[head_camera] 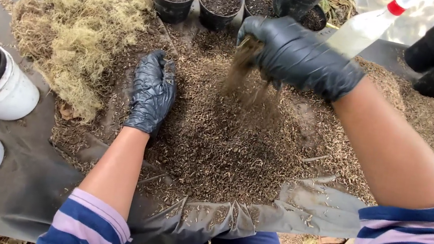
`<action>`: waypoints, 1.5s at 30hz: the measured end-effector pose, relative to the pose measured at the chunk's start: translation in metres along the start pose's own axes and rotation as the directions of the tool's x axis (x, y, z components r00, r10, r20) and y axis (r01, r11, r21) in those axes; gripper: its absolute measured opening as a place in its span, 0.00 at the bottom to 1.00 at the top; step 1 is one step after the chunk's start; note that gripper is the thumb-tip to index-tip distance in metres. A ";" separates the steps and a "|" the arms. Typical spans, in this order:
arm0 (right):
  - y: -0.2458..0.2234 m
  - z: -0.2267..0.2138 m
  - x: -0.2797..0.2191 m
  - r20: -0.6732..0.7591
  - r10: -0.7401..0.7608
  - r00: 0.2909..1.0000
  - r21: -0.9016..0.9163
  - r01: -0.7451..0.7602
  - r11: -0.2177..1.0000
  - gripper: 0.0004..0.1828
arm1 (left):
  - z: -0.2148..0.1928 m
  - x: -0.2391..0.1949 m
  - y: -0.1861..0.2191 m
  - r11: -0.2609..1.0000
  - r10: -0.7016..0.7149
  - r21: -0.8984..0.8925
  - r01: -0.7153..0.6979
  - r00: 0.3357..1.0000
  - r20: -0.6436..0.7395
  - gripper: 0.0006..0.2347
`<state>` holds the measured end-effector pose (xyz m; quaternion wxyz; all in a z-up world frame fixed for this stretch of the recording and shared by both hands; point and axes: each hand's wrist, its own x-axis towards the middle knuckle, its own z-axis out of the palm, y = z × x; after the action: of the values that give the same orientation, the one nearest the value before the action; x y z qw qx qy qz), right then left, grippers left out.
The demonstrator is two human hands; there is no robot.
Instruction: Filling small plastic pots with a mixture of soil and fibrous material using a hand trowel and spray bottle.
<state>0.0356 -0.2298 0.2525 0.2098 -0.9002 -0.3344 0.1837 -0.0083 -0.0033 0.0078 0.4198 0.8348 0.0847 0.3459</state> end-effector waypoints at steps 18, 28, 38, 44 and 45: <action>0.044 0.133 0.006 -0.239 -0.669 0.704 -0.493 0.506 0.708 0.25 | -0.007 0.017 0.000 0.622 -0.548 -0.614 0.485 0.830 0.101 0.09; 0.016 0.201 0.004 0.145 -0.722 0.677 -0.626 0.628 0.463 0.14 | -0.003 0.016 -0.022 0.694 -0.376 -0.633 0.343 0.923 0.087 0.12; -0.022 0.143 0.006 0.122 -0.581 0.804 -0.690 0.490 0.532 0.12 | -0.032 0.020 0.015 0.558 -0.462 -0.715 0.421 0.873 0.153 0.12; -0.039 0.185 0.024 0.058 -0.534 0.844 -0.708 0.411 0.573 0.19 | -0.039 0.032 -0.003 0.677 -0.375 -0.657 0.333 0.923 0.081 0.13; -0.034 0.192 0.025 0.056 -0.534 0.843 -0.708 0.411 0.575 0.19 | -0.043 0.030 0.001 0.678 -0.374 -0.655 0.333 0.924 0.082 0.13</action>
<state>-0.0547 -0.1405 0.1028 -0.0760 -0.7998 -0.5880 -0.0934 -0.0139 0.0363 0.0411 0.7422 0.5901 0.1295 0.2901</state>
